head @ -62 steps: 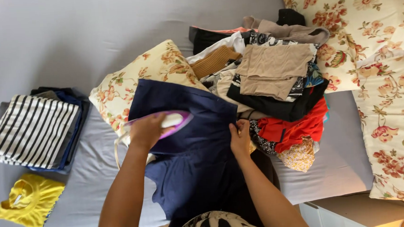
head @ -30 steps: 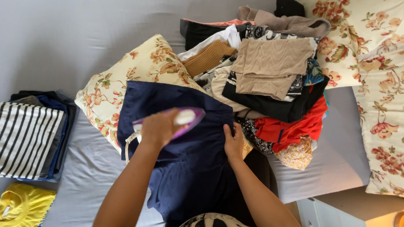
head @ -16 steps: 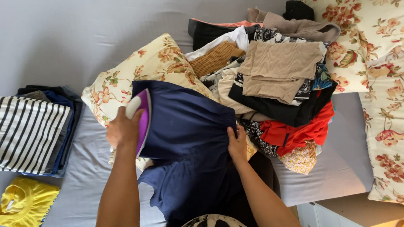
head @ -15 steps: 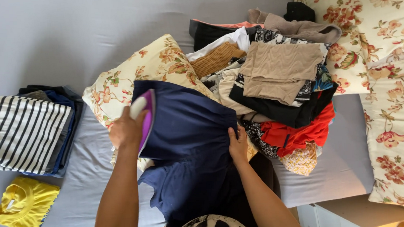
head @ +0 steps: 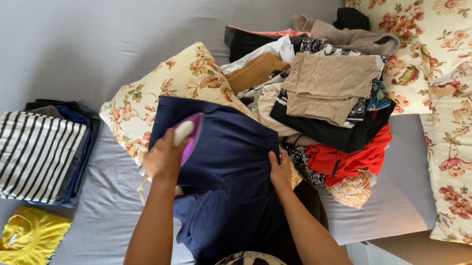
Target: The person irons several pieces of clothing, including dark blue shorts, a beige top, and a white top with a black pattern, using a purple iron on a floral pillow. After ironing each item, the person folds it and places it on a growing stack of folded clothes.
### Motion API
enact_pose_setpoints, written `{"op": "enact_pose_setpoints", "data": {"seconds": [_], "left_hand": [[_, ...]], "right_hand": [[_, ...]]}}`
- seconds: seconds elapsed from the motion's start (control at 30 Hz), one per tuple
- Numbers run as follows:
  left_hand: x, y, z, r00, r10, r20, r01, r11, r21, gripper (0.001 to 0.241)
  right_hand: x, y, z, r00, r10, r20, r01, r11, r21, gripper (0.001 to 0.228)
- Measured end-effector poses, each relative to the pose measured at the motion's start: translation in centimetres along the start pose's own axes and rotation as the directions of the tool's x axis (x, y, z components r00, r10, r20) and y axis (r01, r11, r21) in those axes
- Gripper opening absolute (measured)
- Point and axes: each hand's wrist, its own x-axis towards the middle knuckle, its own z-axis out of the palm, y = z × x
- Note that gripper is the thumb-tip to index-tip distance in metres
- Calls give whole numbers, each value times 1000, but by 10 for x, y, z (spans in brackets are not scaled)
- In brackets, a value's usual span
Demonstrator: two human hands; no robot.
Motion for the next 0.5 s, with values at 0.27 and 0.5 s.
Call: {"op": "enact_pose_setpoints", "data": {"seconds": [0.27, 0.5], "left_hand": [[-8, -62, -5, 868, -436, 237, 462, 884, -65, 70], [-82, -116, -10, 768, -596, 235, 625, 777, -73, 70]], "right_hand": [[8, 14, -1, 999, 2, 36, -1, 999, -42, 38], [31, 42, -16, 945, 152, 288, -161, 987, 8, 63]]}}
